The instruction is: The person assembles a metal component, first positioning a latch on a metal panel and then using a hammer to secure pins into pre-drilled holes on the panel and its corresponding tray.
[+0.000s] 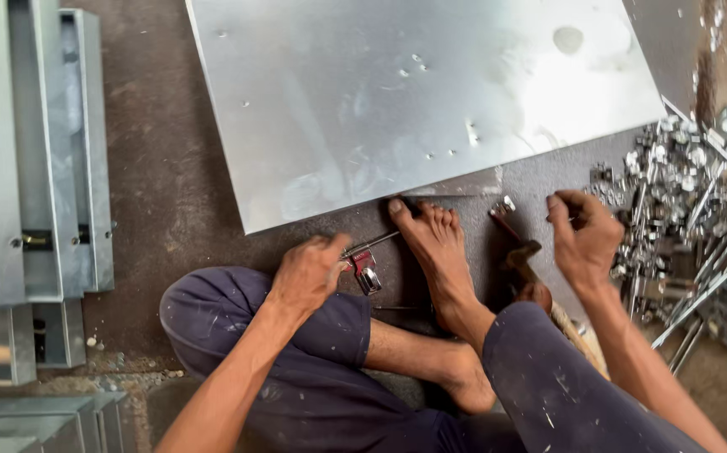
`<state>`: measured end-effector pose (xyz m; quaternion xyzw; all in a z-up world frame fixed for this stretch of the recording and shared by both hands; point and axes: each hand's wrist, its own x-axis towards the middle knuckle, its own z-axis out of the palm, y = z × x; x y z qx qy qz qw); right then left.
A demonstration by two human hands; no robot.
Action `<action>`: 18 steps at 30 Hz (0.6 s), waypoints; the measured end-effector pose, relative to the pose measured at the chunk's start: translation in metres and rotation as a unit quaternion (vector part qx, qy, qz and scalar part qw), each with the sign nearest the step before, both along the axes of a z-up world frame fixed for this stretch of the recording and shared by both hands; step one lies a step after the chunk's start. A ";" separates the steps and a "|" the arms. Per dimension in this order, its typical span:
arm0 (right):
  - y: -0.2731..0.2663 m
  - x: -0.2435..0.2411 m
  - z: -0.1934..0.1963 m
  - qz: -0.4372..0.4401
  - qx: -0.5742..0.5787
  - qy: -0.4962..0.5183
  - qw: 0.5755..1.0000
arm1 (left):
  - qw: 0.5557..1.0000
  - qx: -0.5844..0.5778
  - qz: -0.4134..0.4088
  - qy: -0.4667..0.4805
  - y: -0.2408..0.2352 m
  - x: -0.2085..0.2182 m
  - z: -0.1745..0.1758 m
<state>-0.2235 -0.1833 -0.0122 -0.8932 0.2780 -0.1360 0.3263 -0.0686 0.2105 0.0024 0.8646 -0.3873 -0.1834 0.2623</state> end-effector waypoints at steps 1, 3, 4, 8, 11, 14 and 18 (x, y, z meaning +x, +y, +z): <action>0.007 0.002 0.003 0.025 -0.001 -0.011 1.000 | 1.000 0.015 -0.020 0.005 0.000 0.000 -0.004; 0.021 0.009 0.012 0.074 -0.023 -0.030 0.997 | 0.998 0.049 -0.018 0.022 0.004 0.004 -0.009; 0.026 0.011 0.018 0.099 -0.045 -0.037 0.993 | 0.997 0.067 -0.019 0.030 0.006 0.005 -0.010; 0.041 0.021 0.033 0.104 -0.009 -0.060 0.993 | 0.996 0.074 0.018 -0.035 0.053 0.013 0.017; 0.052 0.017 0.044 0.067 0.106 -0.076 0.989 | 0.991 0.045 0.067 -0.108 0.069 0.004 0.058; 0.069 0.015 0.061 -0.023 0.257 -0.040 0.965 | 0.986 -0.045 0.163 -0.003 0.041 -0.006 0.084; 0.094 0.032 0.091 0.028 0.288 -0.024 0.957 | 0.892 -0.203 0.263 0.306 -0.041 -0.015 0.087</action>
